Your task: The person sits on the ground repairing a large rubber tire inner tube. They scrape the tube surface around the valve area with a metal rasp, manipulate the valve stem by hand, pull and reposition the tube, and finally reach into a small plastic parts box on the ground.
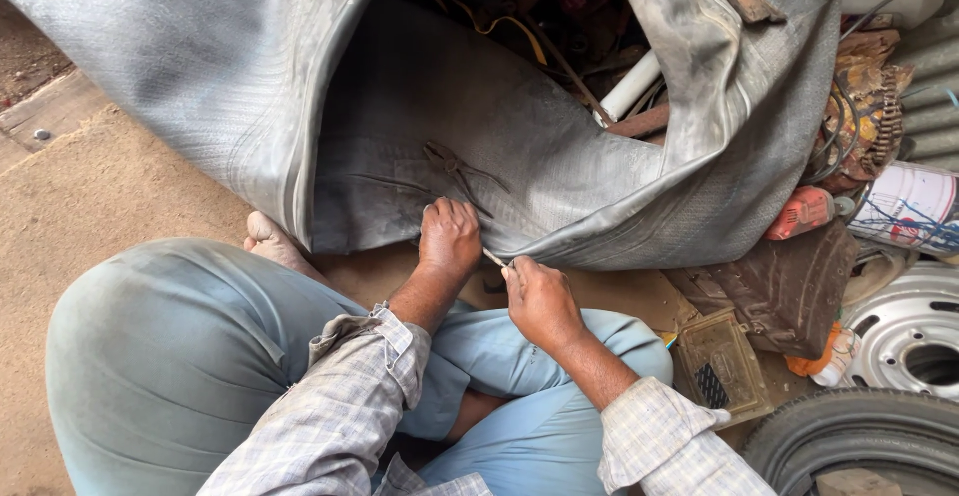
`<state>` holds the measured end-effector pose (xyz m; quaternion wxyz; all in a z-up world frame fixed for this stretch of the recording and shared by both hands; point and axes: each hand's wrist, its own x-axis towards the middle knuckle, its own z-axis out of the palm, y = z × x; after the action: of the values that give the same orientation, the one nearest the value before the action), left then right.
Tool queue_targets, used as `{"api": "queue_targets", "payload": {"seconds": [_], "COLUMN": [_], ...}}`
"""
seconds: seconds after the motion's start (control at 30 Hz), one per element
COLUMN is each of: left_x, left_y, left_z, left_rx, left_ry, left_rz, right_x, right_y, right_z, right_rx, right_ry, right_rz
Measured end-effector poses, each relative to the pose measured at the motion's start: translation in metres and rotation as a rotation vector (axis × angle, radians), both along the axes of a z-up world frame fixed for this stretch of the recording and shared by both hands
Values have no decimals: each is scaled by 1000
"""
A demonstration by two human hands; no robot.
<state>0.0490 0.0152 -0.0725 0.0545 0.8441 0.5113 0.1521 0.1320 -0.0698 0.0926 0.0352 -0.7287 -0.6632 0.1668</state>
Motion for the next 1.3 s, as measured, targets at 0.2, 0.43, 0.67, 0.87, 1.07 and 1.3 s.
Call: {"api": "queue_targets", "payload": {"seconds": [0.2,0.43,0.67,0.87,1.07,1.3], "left_x": [-3,-4,-3,-3,-4,-5], "left_y": [-1,-2,-3,0,3,3], "left_z": [4,11,9,3,0,-1], "left_rx": [-3,-38,26,-35,-84,-45], "left_ry": [31,100,103,49,-25,-67], "left_rz": [-10,-41,-47,-9,14,39], "right_x": [6,2,18,14,6,22], "right_y": [-2,-2,-6,-4,-6,11], "right_z": [-15,-21,-34,-1,60,45], "right_rx": [6,-188,-226,-260,375,364], "right_ry": [198,711,931,796,-137,-453], "right_rz": [-208,-784,-946,-651,451,812]}}
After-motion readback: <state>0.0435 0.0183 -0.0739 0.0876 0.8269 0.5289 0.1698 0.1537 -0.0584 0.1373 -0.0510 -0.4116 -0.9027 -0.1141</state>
